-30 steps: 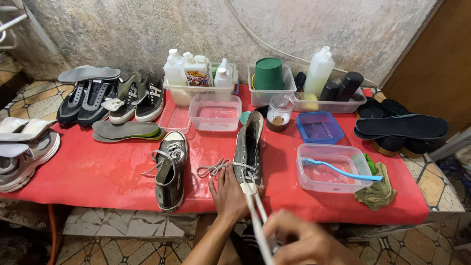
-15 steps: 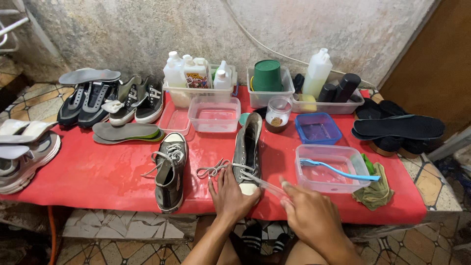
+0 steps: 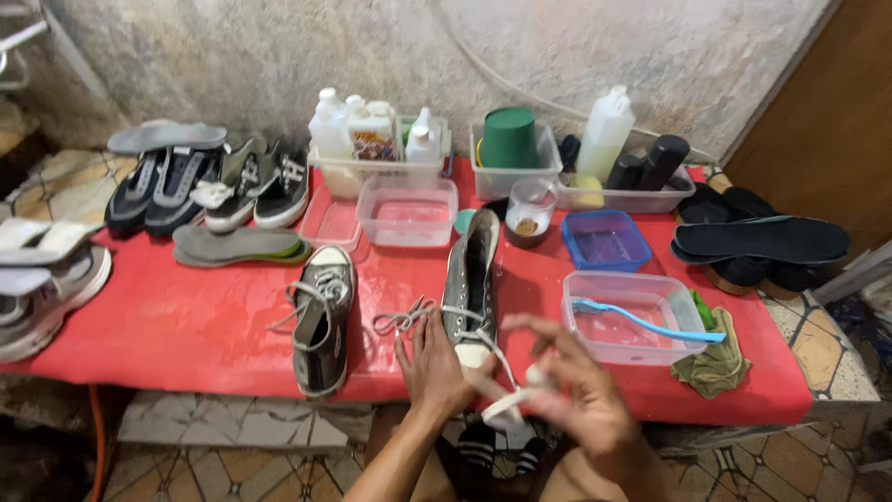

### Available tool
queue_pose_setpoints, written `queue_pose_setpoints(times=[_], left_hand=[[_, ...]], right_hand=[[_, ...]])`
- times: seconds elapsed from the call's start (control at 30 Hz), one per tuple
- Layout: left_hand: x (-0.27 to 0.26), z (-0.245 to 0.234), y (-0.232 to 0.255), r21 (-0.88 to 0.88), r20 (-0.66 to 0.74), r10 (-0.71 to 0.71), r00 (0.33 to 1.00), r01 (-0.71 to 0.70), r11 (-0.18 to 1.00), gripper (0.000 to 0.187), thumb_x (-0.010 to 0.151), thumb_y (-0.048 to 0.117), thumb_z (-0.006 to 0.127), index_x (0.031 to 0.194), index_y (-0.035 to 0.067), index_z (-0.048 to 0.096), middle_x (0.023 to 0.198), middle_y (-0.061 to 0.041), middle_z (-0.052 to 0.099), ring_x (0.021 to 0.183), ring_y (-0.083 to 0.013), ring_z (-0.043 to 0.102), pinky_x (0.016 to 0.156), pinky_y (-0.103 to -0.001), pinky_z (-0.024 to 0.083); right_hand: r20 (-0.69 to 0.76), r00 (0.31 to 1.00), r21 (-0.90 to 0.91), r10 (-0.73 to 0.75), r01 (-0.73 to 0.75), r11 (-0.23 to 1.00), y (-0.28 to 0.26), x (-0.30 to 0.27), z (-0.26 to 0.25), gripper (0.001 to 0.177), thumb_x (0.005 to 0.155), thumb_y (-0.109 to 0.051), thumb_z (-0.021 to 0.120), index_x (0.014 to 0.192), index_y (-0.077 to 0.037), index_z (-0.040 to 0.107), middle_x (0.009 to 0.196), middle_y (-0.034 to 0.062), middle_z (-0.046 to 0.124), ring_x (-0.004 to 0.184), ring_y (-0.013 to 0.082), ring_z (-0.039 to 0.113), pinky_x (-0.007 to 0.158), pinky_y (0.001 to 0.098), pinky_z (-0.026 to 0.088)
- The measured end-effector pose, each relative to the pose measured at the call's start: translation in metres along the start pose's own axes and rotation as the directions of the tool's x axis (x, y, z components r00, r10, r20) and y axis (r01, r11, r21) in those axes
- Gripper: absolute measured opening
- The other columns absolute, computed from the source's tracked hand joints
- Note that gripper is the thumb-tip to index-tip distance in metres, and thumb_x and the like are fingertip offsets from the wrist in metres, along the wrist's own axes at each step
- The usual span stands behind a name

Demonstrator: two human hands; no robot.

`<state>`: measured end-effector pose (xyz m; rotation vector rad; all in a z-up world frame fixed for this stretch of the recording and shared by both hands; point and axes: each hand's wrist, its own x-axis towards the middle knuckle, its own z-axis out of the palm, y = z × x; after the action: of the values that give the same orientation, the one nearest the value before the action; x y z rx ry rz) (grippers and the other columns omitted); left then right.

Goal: The person removes the laces from a high-top sneaker, then uses a toothbrush to scrub the shoe's surface. The person works on one shoe at a time on a red table with cleaning supplies nearby.

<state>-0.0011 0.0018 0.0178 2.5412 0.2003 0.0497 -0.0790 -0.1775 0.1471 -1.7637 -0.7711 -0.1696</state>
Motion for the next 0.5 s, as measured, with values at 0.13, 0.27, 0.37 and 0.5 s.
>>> queue_pose_setpoints(times=[0.13, 0.27, 0.37, 0.5], left_hand=[[0.001, -0.008, 0.006, -0.024, 0.016, -0.004, 1.0, 0.004, 1.0, 0.119, 0.068, 0.069, 0.07, 0.16, 0.011, 0.019, 0.167, -0.003, 0.028, 0.156, -0.0202, 0.018, 0.123, -0.062, 0.002], [-0.003, -0.01, 0.005, -0.041, 0.025, -0.011, 1.0, 0.012, 0.999, 0.12, 0.067, 0.071, 0.069, 0.159, 0.01, 0.021, 0.167, -0.004, 0.028, 0.156, -0.0215, 0.019, 0.123, -0.062, 0.001], [0.0, -0.003, -0.001, -0.028, 0.023, 0.033, 0.999, -0.032, 0.999, 0.119, 0.073, 0.075, 0.065, 0.161, 0.011, 0.016, 0.167, -0.006, 0.026, 0.156, -0.0225, 0.016, 0.122, -0.063, -0.001], [-0.003, -0.007, 0.002, -0.041, 0.023, -0.003, 1.0, 0.004, 0.999, 0.121, 0.07, 0.074, 0.068, 0.16, 0.01, 0.019, 0.168, -0.005, 0.026, 0.156, -0.0221, 0.018, 0.123, -0.063, 0.001]], right_hand=[[-0.273, 0.878, 0.747, 0.394, -0.064, 0.662, 0.015, 0.001, -0.002, 0.012, 0.085, 0.003, 0.06, 0.097, 0.002, 0.059, 0.089, 0.0157, 0.053, 0.069, 0.0211, 0.054, 0.056, 0.0325, 0.045], [-0.2, 0.833, 0.79, 0.516, -0.174, 0.588, 0.001, 0.025, -0.002, 0.028, 0.094, 0.003, 0.058, 0.089, -0.013, 0.036, 0.061, -0.0031, 0.018, 0.042, 0.0092, 0.019, 0.038, 0.0275, 0.021], [-0.34, 0.868, -0.144, 0.363, -0.429, 0.892, 0.037, 0.047, 0.0, 0.038, 0.083, -0.017, 0.078, 0.12, -0.009, 0.078, 0.113, 0.0013, 0.082, 0.097, 0.0086, 0.072, 0.087, 0.025, 0.056], [-0.146, 0.82, -0.348, 0.554, -0.567, 0.747, 0.076, 0.075, 0.012, 0.028, 0.083, -0.026, 0.075, 0.106, -0.016, 0.085, 0.11, -0.0021, 0.085, 0.106, 0.0042, 0.075, 0.088, 0.0237, 0.054]])
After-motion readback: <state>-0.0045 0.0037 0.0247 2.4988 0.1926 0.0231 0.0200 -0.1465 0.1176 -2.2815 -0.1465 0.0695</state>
